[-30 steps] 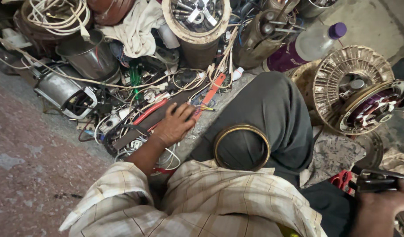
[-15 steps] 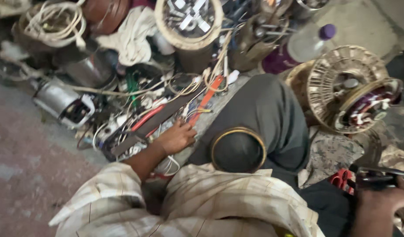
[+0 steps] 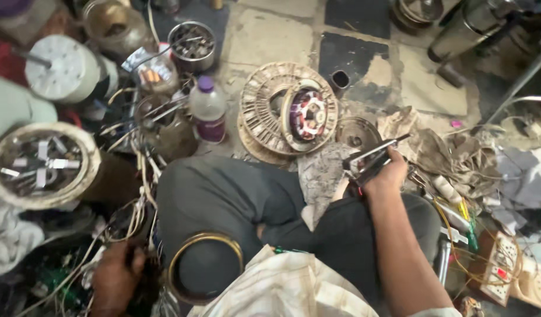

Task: The person sits on the floor and works on a disassembled electric motor. They use a caliper to measure a part, apply lubricant from a bottle, and use a hammer and pliers to adjust components on the motor housing.

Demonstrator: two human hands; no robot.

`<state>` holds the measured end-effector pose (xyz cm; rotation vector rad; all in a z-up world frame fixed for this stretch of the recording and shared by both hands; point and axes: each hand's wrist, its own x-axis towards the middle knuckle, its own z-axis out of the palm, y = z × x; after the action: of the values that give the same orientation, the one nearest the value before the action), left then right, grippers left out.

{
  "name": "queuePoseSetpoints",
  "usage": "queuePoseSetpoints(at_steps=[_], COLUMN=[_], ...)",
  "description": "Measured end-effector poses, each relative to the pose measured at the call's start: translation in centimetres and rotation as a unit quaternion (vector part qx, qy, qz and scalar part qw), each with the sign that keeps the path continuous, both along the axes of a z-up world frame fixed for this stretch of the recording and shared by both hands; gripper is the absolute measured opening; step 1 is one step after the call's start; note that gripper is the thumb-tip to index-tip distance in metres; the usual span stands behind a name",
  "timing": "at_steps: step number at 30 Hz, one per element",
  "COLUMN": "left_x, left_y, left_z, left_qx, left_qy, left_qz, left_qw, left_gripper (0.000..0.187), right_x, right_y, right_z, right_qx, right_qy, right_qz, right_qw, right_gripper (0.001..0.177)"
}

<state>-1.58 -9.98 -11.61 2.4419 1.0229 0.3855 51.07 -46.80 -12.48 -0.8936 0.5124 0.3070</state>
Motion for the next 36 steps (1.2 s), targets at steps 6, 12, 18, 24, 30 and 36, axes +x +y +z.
queuePoseSetpoints(at_steps=[6, 12, 18, 24, 30, 36], left_x=[10.9, 29.2, 42.7, 43.6, 42.9, 43.9], left_y=[-0.8, -8.6, -12.2, -12.0, -11.1, -12.6], left_z=[11.6, 14.7, 12.3, 11.5, 12.3, 11.8], left_qx=[0.128, 0.132, 0.18, 0.287, 0.44, 0.222], left_qy=[-0.186, -0.293, -0.274, -0.223, -0.16, -0.161], left_qz=[-0.008, -0.255, -0.327, -0.365, -0.407, -0.335], left_qw=[0.974, 0.912, 0.886, 0.857, 0.784, 0.901], left_gripper=[0.023, 0.022, 0.018, 0.02, 0.02, 0.016], right_x=[-0.1, 0.9, 1.2, 1.3, 1.5, 1.5], right_y=[1.3, 0.7, -0.2, -0.3, -0.5, -0.7], right_z=[0.7, -0.9, -1.1, 0.4, 0.6, 0.5], right_qx=[0.044, 0.069, 0.081, 0.056, 0.074, 0.094], right_qy=[0.022, 0.009, 0.023, 0.022, 0.047, 0.039], right_qz=[-0.029, -0.033, -0.034, -0.034, -0.035, -0.029], right_qw=[0.998, 0.997, 0.996, 0.998, 0.996, 0.994], right_gripper=[0.024, 0.021, 0.026, 0.028, 0.027, 0.029])
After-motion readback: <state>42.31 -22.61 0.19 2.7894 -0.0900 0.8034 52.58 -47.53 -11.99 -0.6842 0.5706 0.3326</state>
